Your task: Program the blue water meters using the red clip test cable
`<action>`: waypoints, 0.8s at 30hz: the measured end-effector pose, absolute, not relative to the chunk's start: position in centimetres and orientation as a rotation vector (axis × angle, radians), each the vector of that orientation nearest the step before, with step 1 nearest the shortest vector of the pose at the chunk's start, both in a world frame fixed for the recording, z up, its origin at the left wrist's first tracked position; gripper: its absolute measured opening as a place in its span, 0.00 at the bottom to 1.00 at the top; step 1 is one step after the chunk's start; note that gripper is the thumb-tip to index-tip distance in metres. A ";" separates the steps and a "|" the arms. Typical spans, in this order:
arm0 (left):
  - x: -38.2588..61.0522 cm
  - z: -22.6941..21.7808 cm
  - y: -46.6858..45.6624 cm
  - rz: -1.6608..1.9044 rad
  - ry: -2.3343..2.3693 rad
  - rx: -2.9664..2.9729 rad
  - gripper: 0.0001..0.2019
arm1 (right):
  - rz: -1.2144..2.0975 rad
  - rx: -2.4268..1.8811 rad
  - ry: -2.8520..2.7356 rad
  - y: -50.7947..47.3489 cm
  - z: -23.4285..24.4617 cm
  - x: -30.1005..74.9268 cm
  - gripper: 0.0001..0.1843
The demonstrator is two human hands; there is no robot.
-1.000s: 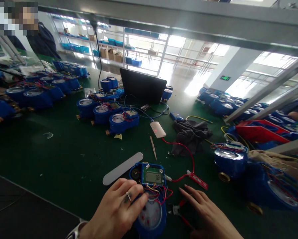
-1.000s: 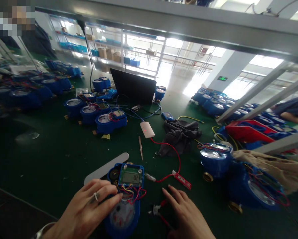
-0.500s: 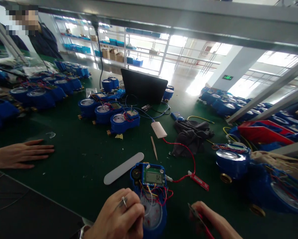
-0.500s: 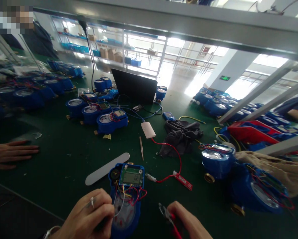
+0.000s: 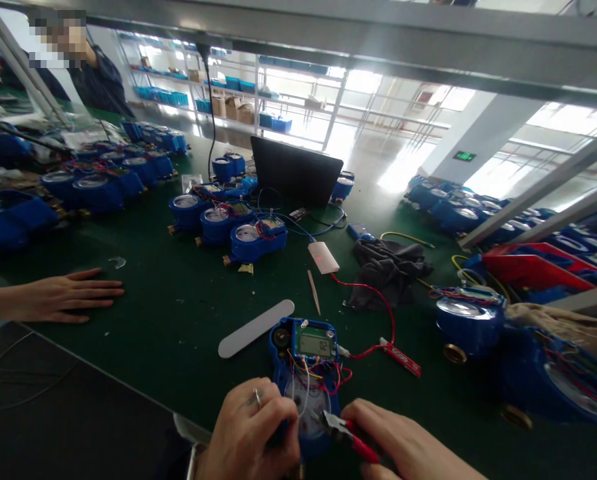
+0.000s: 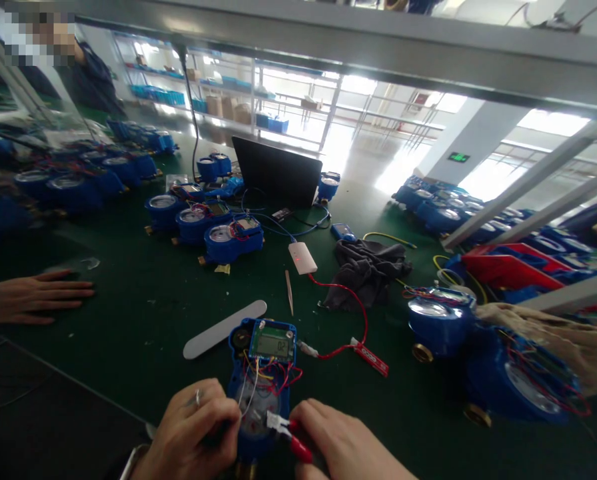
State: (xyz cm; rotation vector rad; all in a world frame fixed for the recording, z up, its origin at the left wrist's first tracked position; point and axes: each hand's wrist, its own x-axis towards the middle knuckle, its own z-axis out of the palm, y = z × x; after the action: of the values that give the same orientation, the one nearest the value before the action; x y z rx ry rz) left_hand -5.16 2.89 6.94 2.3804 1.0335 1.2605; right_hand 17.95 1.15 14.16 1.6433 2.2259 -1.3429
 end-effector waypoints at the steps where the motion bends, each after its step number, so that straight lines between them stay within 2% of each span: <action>1: -5.1 6.9 2.9 1.256 1.033 2.385 0.10 | -1.309 1.641 2.222 1.3 14.3 17.9 0.22; 9: -5.0 7.1 3.1 1.292 0.979 2.437 0.10 | -1.208 1.603 2.215 2.1 15.3 17.6 0.17; 14: -5.1 7.0 3.1 1.294 0.977 2.431 0.11 | -1.260 1.554 2.292 1.9 14.7 17.9 0.13; 24: -5.1 7.0 3.1 1.294 0.965 2.428 0.11 | -1.323 1.565 2.265 2.0 14.8 17.7 0.14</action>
State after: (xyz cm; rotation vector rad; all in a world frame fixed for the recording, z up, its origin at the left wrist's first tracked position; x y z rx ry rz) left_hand -5.13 3.08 6.98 2.4282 0.9646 1.2937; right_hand 17.66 2.00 14.77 1.5648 2.2647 -1.3230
